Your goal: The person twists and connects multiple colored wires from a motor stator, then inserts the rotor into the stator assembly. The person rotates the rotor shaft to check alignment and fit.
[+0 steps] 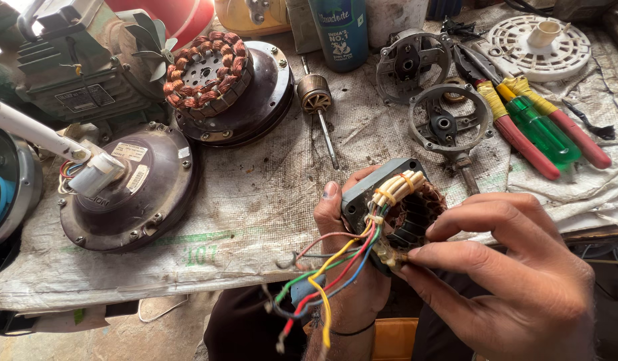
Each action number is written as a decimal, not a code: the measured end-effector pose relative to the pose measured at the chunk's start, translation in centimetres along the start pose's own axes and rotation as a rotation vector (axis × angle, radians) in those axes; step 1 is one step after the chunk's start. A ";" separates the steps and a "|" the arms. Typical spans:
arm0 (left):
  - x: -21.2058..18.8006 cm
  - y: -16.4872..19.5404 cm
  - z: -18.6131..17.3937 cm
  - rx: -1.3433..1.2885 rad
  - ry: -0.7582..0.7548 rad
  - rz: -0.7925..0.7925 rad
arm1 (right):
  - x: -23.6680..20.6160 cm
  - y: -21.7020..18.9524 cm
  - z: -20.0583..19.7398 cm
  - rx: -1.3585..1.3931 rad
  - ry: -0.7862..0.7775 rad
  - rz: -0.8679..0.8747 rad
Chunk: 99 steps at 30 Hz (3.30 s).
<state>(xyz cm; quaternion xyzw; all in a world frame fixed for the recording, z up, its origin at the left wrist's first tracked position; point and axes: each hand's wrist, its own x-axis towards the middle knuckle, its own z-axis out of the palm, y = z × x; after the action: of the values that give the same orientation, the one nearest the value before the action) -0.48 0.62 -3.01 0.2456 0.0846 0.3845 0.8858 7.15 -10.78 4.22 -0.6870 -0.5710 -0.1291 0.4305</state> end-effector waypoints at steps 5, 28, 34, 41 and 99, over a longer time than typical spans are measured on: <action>-0.1 -0.2 -0.3 -0.003 -0.012 -0.004 | -0.6 0.7 0.5 0.042 0.038 0.015; -1.3 -2.8 -3.8 0.283 0.016 0.171 | -0.1 4.7 -1.8 0.293 -0.078 -0.270; -1.5 -1.2 -1.5 0.246 0.008 0.108 | 0.1 4.7 -1.7 0.296 -0.113 -0.288; -1.5 -0.3 -0.5 0.232 0.008 0.076 | 0.2 4.2 -1.0 0.311 -0.021 -0.280; -3.8 2.1 4.3 0.724 0.112 -0.028 | -1.6 3.1 1.6 0.457 0.288 0.149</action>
<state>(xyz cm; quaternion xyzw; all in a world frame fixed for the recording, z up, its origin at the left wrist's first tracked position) -3.03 -2.47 1.59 0.5204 0.2670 0.3305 0.7407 8.93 -10.60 0.75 -0.5867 -0.4662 -0.0611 0.6593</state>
